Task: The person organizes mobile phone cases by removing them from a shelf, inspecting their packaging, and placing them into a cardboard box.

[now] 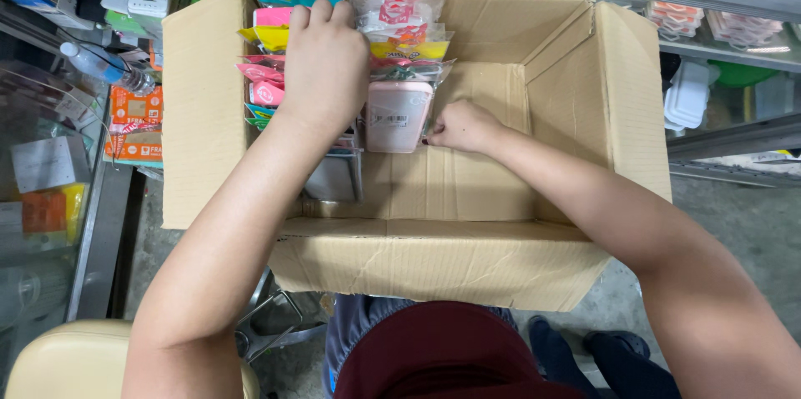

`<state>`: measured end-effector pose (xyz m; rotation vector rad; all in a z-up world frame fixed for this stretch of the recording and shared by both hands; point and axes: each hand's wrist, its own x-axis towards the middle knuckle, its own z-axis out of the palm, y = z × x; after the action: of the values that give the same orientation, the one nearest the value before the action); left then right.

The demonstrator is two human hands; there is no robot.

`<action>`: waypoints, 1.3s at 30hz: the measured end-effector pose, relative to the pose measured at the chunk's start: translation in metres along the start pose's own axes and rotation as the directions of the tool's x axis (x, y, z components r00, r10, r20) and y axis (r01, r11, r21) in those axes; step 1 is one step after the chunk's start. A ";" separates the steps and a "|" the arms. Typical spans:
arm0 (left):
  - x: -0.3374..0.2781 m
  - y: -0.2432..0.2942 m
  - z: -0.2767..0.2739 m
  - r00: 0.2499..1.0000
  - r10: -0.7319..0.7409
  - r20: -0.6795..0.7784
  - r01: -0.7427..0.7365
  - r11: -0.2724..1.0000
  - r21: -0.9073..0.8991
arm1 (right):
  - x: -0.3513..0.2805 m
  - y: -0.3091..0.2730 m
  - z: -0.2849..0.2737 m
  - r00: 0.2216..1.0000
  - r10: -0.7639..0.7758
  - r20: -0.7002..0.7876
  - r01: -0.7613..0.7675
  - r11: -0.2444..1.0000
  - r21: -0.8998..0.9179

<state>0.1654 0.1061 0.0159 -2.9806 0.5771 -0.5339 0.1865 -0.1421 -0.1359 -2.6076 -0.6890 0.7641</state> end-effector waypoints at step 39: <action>0.285 0.232 0.066 0.993 -0.024 -0.115 -0.081 0.573 -0.816 | -0.102 0.266 -0.228 0.641 0.635 -0.431 0.381 0.224 0.897</action>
<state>0.3543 -0.2154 0.0176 -3.8143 1.1704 -0.5389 0.3365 -0.4568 -0.0286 -1.3974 0.3526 -0.0758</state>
